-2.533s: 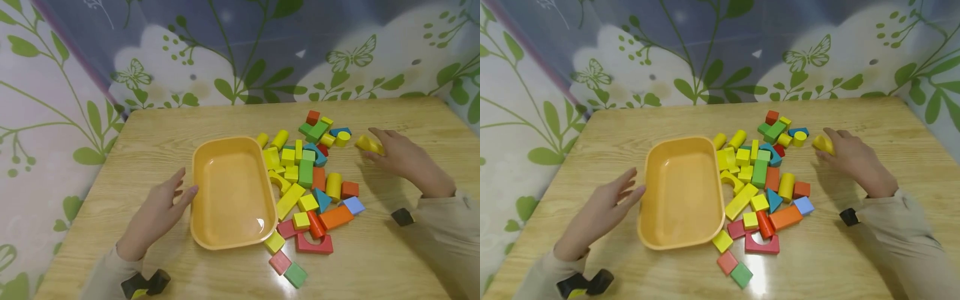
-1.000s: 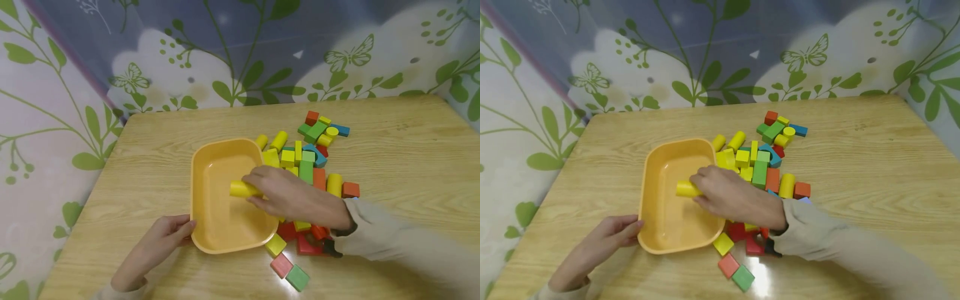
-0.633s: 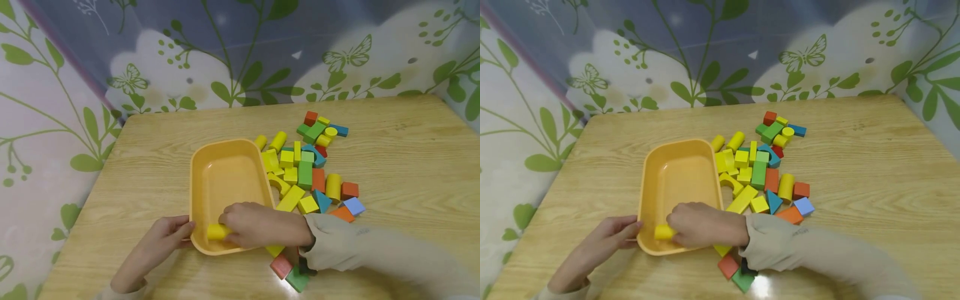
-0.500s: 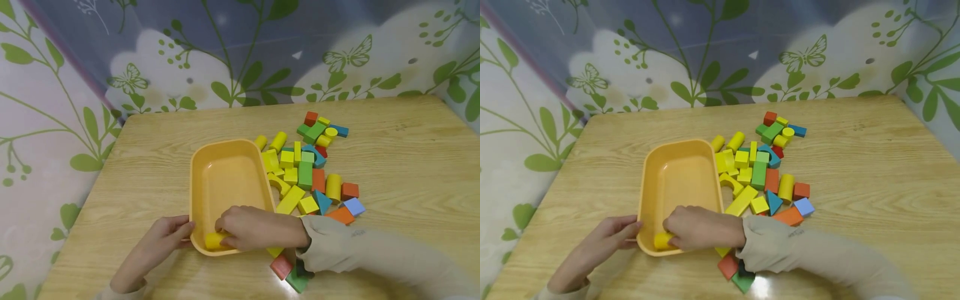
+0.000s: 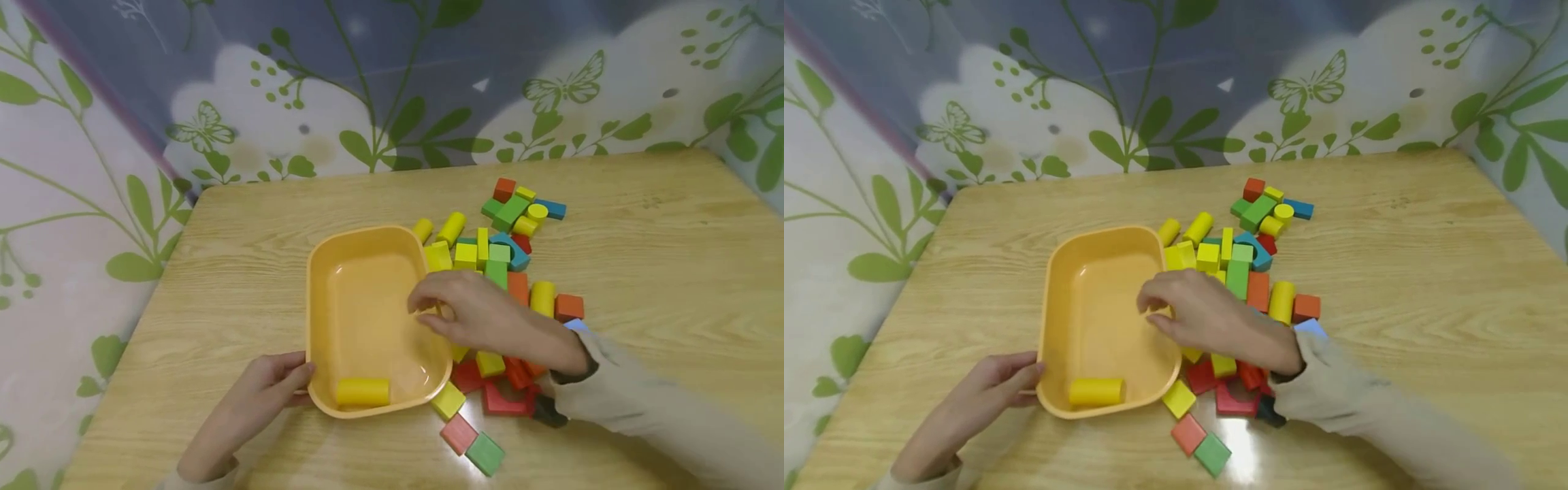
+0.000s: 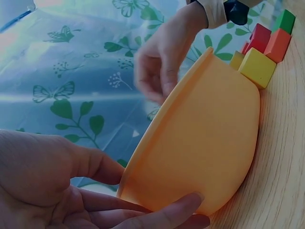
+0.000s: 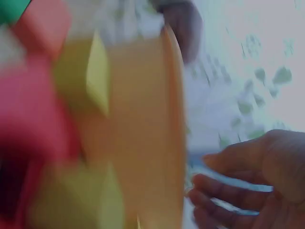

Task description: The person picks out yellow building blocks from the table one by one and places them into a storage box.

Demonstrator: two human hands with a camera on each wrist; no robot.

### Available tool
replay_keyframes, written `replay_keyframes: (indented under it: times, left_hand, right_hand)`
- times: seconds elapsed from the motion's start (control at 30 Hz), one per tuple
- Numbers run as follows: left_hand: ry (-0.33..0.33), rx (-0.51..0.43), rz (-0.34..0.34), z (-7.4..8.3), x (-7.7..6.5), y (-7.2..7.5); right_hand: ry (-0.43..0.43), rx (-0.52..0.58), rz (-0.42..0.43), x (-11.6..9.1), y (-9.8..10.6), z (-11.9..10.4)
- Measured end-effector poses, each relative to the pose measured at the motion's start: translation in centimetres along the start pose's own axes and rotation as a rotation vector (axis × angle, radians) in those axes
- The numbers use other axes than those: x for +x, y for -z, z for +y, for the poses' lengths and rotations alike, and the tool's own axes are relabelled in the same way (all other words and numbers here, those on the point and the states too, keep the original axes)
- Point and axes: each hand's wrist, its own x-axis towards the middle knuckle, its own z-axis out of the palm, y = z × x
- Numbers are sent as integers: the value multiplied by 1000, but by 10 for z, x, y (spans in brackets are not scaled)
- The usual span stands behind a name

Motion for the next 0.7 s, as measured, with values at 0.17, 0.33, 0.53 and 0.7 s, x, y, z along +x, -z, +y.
replay_keyframes:
  times: [0.17, 0.33, 0.53, 0.7]
  left_hand:
    - [-9, 4, 10, -1, 0, 0]
    - [-26, 20, 12, 0, 0, 0]
    - [-34, 37, 9, 0, -1, 0]
    - [-38, 46, 13, 1, -1, -1]
  right_hand:
    - [-121, -57, -87, -31, 18, 21]
    - [-65, -83, -210, -62, 16, 25]
    - [75, -150, -174, -78, 7, 24]
    - [81, -189, -115, -73, 11, 20]
